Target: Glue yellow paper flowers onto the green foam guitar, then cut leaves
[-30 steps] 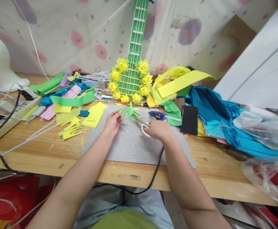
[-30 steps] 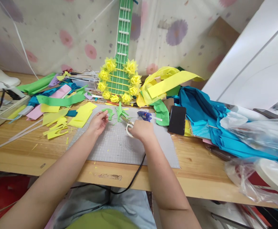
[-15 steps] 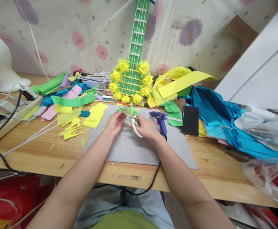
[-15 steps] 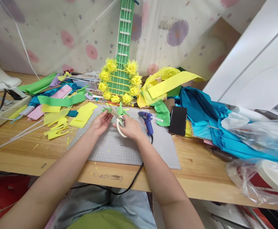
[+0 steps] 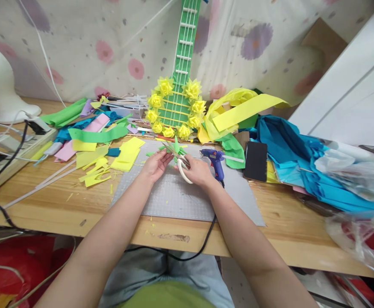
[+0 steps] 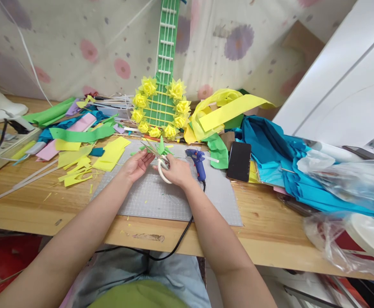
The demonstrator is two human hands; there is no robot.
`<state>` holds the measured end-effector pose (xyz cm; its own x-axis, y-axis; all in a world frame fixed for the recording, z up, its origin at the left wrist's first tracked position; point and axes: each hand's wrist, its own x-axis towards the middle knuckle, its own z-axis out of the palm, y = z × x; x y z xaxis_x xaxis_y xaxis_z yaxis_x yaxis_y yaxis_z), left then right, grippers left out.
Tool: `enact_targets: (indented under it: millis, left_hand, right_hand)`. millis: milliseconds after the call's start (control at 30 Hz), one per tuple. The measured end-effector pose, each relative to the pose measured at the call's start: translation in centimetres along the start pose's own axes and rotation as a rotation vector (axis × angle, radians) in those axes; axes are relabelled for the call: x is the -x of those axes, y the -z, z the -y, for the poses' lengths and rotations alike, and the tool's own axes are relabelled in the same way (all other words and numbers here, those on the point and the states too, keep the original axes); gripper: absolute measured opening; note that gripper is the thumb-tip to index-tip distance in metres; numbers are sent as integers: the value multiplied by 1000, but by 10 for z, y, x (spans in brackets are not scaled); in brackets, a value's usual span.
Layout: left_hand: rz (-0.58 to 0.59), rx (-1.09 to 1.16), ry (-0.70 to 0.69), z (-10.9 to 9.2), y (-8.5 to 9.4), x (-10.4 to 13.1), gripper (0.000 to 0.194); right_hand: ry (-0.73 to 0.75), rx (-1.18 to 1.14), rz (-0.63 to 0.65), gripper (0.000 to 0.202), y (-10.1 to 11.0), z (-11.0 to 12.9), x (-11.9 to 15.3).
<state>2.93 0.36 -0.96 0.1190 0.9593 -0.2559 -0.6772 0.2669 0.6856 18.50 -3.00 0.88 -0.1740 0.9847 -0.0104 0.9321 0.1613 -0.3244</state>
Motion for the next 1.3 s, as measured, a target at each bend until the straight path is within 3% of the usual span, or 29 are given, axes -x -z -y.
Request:
enact_targets:
  millis: [300, 567, 1033, 1300]
  left_hand:
    - [0, 10, 24, -1, 1, -1, 7]
    - [5, 45, 24, -3, 0, 0, 9]
    - [58, -162, -71, -12, 3, 0, 10]
    - [22, -309, -151, -18, 11, -4, 24]
  right_hand:
    - [3, 18, 10, 47, -1, -2, -1]
    - [25, 24, -56, 49, -2, -5, -2]
    - [66, 38, -83, 44, 1, -18, -3]
    - [90, -63, -89, 40, 5, -25, -4]
